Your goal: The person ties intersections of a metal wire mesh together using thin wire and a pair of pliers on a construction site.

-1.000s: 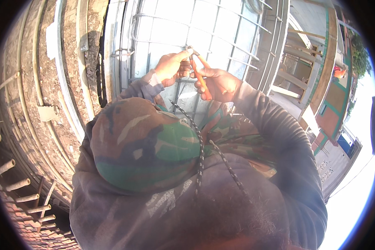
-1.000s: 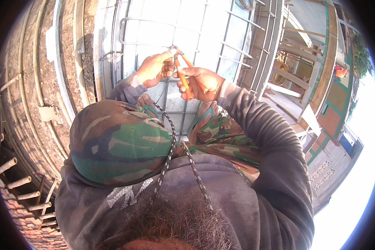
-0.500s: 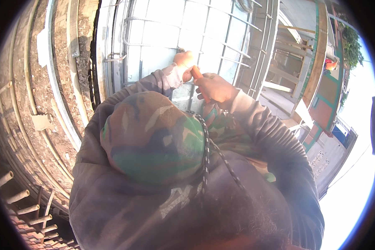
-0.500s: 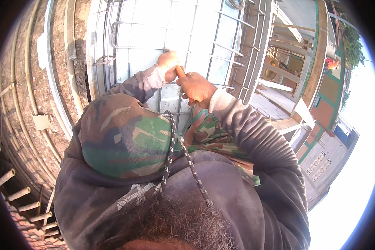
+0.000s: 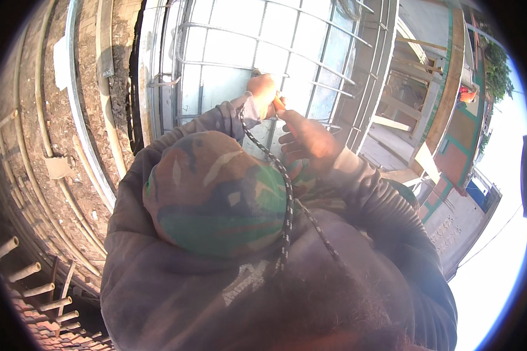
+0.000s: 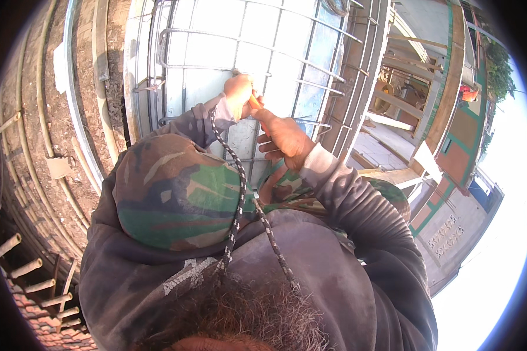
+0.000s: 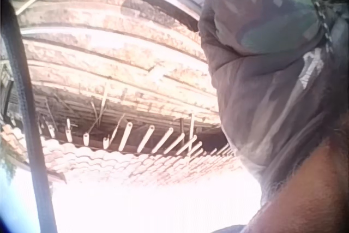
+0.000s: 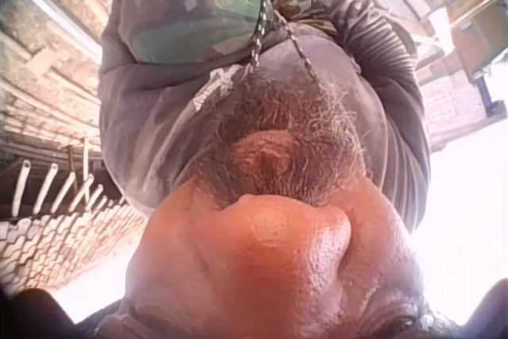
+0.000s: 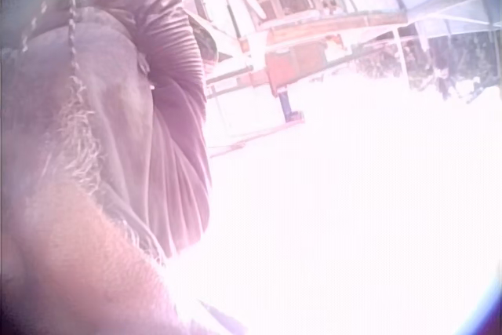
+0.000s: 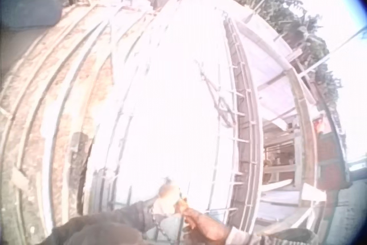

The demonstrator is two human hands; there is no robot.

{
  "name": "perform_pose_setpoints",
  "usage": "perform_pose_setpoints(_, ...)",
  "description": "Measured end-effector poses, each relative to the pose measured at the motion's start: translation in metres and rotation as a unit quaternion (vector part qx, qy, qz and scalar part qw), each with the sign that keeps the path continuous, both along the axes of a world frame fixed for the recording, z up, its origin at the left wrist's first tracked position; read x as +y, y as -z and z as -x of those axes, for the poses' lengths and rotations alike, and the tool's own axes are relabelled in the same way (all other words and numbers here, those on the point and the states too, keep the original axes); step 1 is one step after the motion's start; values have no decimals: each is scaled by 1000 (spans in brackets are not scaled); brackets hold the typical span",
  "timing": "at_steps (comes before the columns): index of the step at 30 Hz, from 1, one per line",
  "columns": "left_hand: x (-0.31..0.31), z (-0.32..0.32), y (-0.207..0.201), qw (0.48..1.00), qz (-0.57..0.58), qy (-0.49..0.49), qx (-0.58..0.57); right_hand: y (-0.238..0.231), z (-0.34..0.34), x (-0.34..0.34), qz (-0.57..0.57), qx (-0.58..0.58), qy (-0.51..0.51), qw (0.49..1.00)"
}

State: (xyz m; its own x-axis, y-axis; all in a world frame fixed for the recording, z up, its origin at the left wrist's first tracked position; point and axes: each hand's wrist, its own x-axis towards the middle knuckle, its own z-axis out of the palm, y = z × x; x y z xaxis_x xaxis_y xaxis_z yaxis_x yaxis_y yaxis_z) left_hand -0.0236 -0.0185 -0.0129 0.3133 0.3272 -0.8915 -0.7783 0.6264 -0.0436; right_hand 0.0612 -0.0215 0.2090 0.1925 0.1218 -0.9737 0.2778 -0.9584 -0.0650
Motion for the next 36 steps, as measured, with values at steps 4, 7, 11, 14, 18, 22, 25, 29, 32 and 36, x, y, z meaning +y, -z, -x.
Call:
perform_pose_setpoints(4,-10,-13,16,802,-505,130,291,41,-10,13,-50,61,-638,766)
perform_pose_setpoints(7,-14,-16,-2,987,-122,36,97,76,-11,-17,-175,-100,-611,765)
perform_pose_setpoints(11,-7,-10,-35,986,-75,37,141,84,-11,-32,-163,-170,-551,800)
perform_pose_setpoints(14,-4,1,-50,987,-80,58,125,70,-7,-22,-118,-126,-556,813)
perform_pose_setpoints(18,-10,27,-49,988,-134,78,-21,50,-12,-6,-1,65,-268,961)
perform_pose_setpoints(22,-4,33,-40,971,-137,-2,-195,41,-12,-5,109,382,185,899)
perform_pose_setpoints(25,2,21,-37,976,-105,-34,-188,31,-8,5,50,157,-107,981)
perform_pose_setpoints(29,8,3,-40,986,-86,-77,-118,19,10,-5,-103,-198,-627,747)
perform_pose_setpoints(32,10,-2,-47,994,-36,-72,-71,23,13,-13,-102,-222,-638,730)
perform_pose_setpoints(36,13,-3,-59,994,-33,-84,-54,41,-7,-4,-82,-171,-543,818)
